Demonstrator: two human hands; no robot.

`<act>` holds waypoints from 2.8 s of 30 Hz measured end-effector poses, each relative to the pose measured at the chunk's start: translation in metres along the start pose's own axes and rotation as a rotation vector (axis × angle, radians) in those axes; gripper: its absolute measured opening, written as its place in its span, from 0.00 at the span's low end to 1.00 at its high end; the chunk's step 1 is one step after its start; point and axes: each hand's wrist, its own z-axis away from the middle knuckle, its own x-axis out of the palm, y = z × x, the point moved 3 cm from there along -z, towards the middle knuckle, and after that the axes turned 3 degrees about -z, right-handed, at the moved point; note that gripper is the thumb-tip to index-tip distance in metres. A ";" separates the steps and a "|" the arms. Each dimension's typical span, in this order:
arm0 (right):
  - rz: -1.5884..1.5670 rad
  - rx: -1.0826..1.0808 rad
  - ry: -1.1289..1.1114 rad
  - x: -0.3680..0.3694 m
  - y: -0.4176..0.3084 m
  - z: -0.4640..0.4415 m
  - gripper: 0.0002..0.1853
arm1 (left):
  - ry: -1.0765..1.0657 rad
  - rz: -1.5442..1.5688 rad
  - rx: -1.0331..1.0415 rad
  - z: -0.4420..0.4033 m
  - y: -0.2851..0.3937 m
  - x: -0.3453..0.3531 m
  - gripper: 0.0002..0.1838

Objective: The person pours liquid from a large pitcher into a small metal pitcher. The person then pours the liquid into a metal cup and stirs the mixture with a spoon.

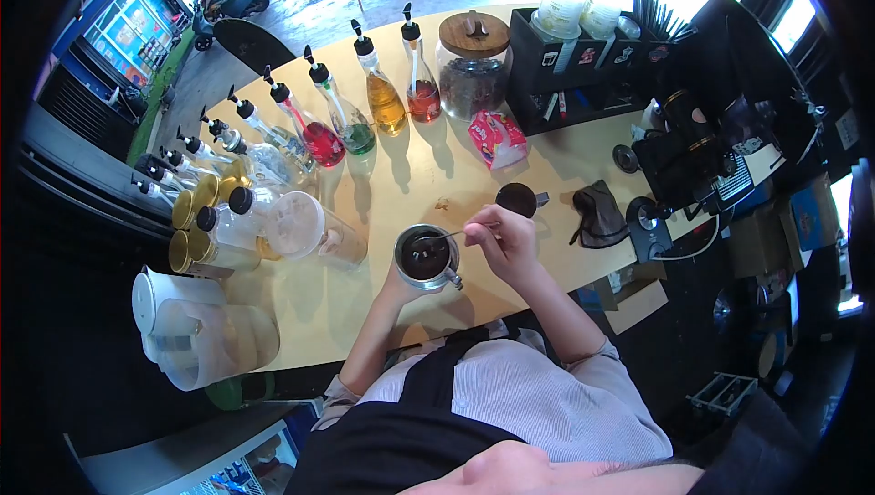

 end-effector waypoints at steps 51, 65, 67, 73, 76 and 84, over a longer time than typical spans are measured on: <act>0.310 -0.382 0.046 0.007 -0.023 0.043 0.09 | 0.186 -0.032 0.053 0.011 0.005 0.010 0.39; 0.427 -0.587 -0.031 0.015 -0.032 0.053 0.11 | 0.260 0.095 0.006 0.012 0.008 0.016 0.33; 0.472 -0.543 -0.039 0.013 -0.029 0.051 0.11 | 0.307 0.030 -0.010 0.014 0.020 0.017 0.33; 0.435 -0.563 -0.064 0.004 -0.033 0.052 0.11 | 0.350 -0.144 -0.090 0.022 0.026 0.025 0.24; 0.449 -0.534 -0.094 0.004 -0.035 0.047 0.11 | 0.387 -0.055 -0.088 0.022 0.023 0.031 0.24; 0.411 -0.535 -0.150 -0.009 -0.030 0.044 0.12 | 0.469 -0.018 -0.061 0.021 0.035 0.038 0.24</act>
